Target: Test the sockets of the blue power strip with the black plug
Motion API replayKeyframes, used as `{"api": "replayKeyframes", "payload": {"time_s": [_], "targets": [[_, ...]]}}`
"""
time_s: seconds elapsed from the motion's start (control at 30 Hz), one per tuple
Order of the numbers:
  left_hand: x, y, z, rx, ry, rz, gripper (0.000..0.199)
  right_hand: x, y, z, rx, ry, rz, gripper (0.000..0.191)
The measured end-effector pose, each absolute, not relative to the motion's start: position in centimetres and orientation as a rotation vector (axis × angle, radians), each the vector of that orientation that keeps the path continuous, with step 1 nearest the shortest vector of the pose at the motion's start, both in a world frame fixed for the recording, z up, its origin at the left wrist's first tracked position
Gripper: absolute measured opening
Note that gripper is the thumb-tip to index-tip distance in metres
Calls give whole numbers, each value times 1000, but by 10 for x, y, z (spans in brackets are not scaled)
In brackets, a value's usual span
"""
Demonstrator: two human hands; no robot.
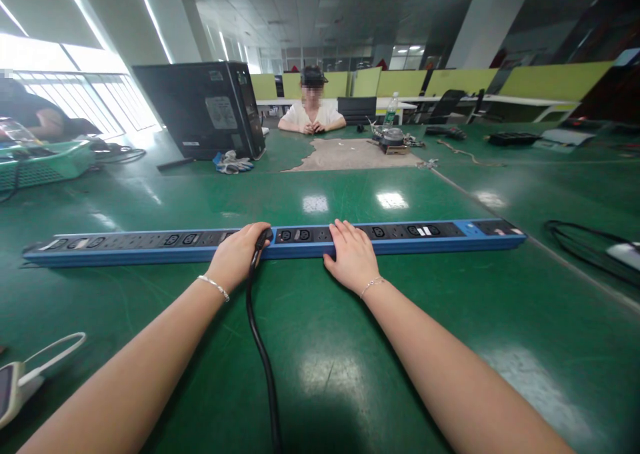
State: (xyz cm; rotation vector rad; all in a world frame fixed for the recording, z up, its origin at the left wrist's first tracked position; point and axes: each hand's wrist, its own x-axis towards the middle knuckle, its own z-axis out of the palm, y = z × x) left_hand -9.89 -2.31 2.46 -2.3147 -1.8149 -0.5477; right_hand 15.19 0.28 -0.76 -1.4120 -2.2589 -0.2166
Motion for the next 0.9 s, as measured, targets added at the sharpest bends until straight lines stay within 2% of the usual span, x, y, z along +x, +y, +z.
{"api": "replayKeyframes", "payload": {"time_s": [0.2,0.47,0.9], "targets": [[-98,-23,32,-2314,-1876,-400,33,151,3,-9,-1426,-2247,-215,60],[-100,-18,13,-2339,-1739,-713,34,151,2,-7,-1443,-2263,-233,58],[-96,-14,13,-2323,-1755,-777,30,150,3,-9,-1460,-2252,-256,58]]}}
